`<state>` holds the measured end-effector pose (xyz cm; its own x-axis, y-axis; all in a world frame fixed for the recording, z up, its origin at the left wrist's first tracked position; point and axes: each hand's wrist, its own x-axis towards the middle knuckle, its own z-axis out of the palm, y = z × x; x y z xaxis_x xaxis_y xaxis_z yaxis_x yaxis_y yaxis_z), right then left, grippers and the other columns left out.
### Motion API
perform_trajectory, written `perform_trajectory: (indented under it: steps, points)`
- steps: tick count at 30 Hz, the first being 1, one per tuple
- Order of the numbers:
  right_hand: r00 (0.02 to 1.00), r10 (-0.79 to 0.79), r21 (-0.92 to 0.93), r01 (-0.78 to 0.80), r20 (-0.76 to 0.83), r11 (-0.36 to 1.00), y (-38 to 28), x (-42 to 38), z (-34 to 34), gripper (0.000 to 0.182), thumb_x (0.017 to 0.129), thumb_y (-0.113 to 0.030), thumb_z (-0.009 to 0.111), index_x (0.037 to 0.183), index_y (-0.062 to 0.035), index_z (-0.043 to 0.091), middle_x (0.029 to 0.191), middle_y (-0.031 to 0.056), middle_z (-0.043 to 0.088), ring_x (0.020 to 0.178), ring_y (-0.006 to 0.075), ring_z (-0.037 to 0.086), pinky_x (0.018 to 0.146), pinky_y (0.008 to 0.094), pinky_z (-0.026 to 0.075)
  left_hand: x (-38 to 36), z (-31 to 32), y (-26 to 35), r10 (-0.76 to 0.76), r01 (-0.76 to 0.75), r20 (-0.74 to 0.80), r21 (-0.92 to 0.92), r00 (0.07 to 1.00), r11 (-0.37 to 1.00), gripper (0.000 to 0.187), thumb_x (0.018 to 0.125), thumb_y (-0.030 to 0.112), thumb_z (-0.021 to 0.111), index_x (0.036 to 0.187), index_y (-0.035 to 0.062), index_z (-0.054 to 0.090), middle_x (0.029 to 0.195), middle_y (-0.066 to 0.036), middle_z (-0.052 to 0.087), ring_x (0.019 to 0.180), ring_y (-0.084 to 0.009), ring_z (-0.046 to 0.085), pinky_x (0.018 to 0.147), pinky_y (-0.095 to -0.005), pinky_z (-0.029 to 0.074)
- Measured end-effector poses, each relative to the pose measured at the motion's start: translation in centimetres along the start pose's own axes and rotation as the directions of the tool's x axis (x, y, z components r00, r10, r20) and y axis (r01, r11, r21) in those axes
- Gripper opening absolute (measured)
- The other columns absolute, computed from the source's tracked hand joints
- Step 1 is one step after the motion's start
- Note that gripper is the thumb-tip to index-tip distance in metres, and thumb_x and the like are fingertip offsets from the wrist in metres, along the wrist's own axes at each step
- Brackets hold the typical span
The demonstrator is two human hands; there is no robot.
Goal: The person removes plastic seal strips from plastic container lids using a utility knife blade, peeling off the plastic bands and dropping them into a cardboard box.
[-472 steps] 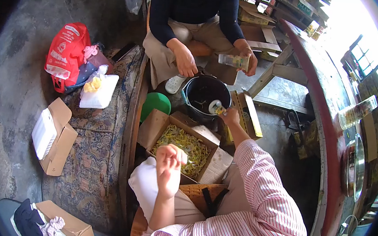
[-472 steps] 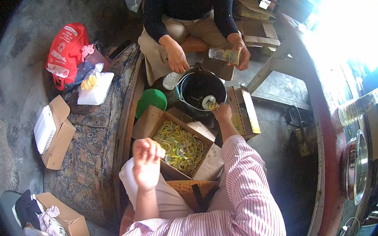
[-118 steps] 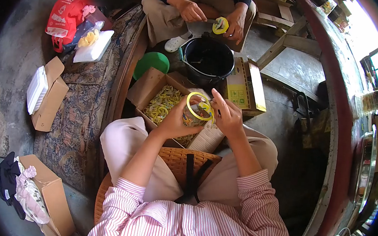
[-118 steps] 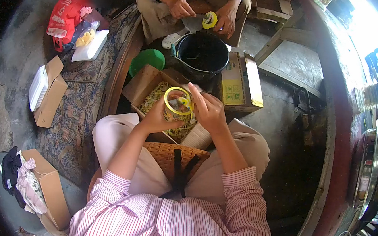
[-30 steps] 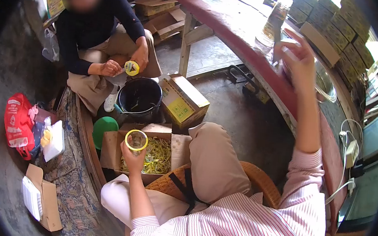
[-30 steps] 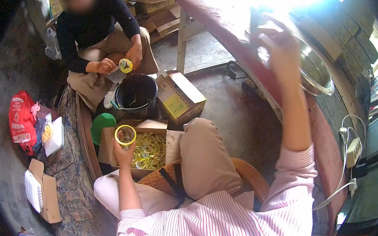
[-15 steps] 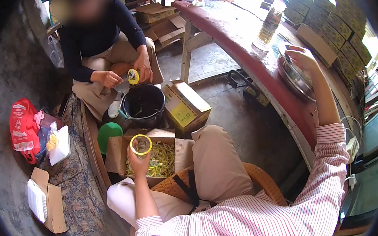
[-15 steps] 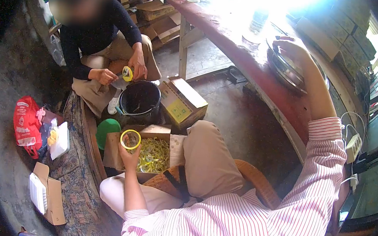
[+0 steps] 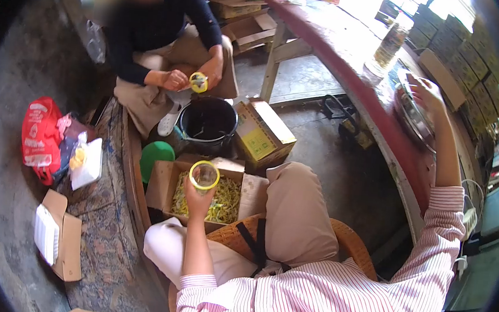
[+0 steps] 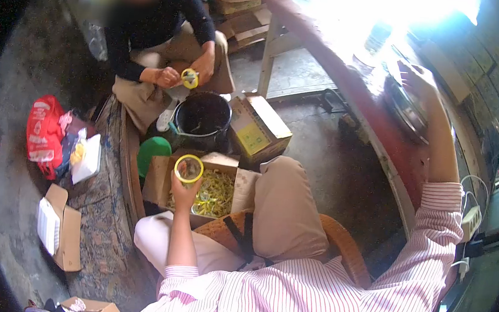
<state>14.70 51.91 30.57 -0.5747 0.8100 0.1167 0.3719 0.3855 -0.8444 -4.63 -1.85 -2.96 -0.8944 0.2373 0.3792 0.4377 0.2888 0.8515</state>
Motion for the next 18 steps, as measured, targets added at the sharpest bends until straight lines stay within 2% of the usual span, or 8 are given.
perform_trajectory:
  steps: [1,3,5,8,10,12,15,18]
  points:
    - [0.998,-0.042,0.027,0.043,-0.039,0.999,-0.8,-0.6,0.0,0.042,0.077,-0.031,0.066,0.111,-0.0096,0.055,0.084,0.0004,0.063,0.065,0.0047,0.056,0.052,0.0154,0.043,0.2,0.1,0.1,0.017,-0.018,-0.024,-0.04,1.0,0.999,0.062,0.063,0.01,0.075,0.116,0.0009,0.044,0.112,-0.012,0.049,0.106,-0.0242,0.048,0.091,-0.0344,0.037]
    - [0.797,-0.456,-0.55,0.192,-0.395,0.813,-3.6,-3.1,1.0,0.036,0.08,-0.029,0.062,0.107,-0.0066,0.058,0.084,0.0029,0.063,0.066,0.0055,0.056,0.056,0.0194,0.044,0.7,0.3,0.6,0.041,-0.048,-0.074,-0.092,0.996,0.995,0.058,0.06,0.011,0.074,0.111,0.0015,0.049,0.104,-0.013,0.05,0.101,-0.0283,0.049,0.089,-0.037,0.038]
    - [0.455,-0.745,-0.603,0.442,-0.488,0.664,-7.5,-8.2,5.3,0.025,0.083,-0.022,0.059,0.102,-0.0052,0.06,0.083,0.0046,0.064,0.066,0.0068,0.055,0.059,0.0223,0.044,1.1,0.6,0.7,0.063,-0.083,-0.125,-0.16,0.99,0.984,0.056,0.06,0.009,0.075,0.109,0.0014,0.05,0.106,-0.012,0.05,0.1,-0.0266,0.05,0.088,-0.0356,0.039]
    - [0.29,-0.887,-0.555,0.698,-0.359,0.453,-7.8,-12.4,11.5,0.017,0.084,-0.014,0.057,0.097,-0.0046,0.062,0.084,0.0049,0.064,0.068,0.0075,0.054,0.063,0.0236,0.044,1.8,0.6,2.6,0.132,-0.169,-0.198,-0.184,0.971,0.968,0.054,0.061,0.006,0.077,0.107,0.001,0.05,0.106,-0.011,0.049,0.097,-0.0238,0.051,0.084,-0.033,0.042]
    - [0.551,-0.827,-0.344,0.759,-0.114,0.553,-7.2,-15.6,17.9,0.009,0.08,-0.01,0.059,0.085,-0.0036,0.064,0.088,0.0059,0.065,0.071,0.0106,0.057,0.061,0.0241,0.044,1.9,0.7,2.7,0.127,-0.178,-0.199,-0.265,0.972,0.948,0.056,0.061,0.006,0.077,0.11,0.0015,0.048,0.106,-0.01,0.049,0.097,-0.0229,0.051,0.085,-0.0329,0.042]
    - [0.614,-0.784,-0.08,0.789,0.088,0.609,-6.1,-17.8,25.1,0.022,0.074,-0.01,0.065,0.096,-0.0062,0.061,0.081,0.0057,0.065,0.068,0.013,0.06,0.054,0.0269,0.047,1.8,0.4,3.7,0.15,-0.205,-0.211,-0.273,0.966,0.94,0.059,0.066,0.003,0.073,0.116,0.003,0.043,0.106,-0.008,0.048,0.095,-0.018,0.051,0.085,-0.0301,0.043]
    - [0.783,-0.381,0.359,0.216,0.492,0.908,2.2,-18.9,35.5,0.049,0.079,-0.028,0.064,0.12,-0.0065,0.047,0.115,0.0129,0.052,0.092,0.0178,0.057,0.071,0.0297,0.048,1.7,0.2,4.3,-0.21,0.103,-0.034,-0.787,0.977,0.608,0.058,0.069,0.0,0.07,0.119,0.0038,0.04,0.106,-0.007,0.048,0.094,-0.0134,0.051,0.084,-0.0268,0.044]
    - [0.578,0.009,0.353,-0.51,0.816,0.785,4.4,-23.0,41.3,0.068,0.081,-0.044,0.057,0.133,-0.0073,0.032,0.129,0.0134,0.04,0.104,0.0256,0.051,0.087,0.0373,0.042,2.1,-0.3,3.5,-0.275,0.168,0.017,-0.825,0.961,0.54,0.056,0.073,0.003,0.069,0.121,0.0042,0.039,0.102,-0.004,0.052,0.093,-0.0098,0.051,0.081,-0.0237,0.044]
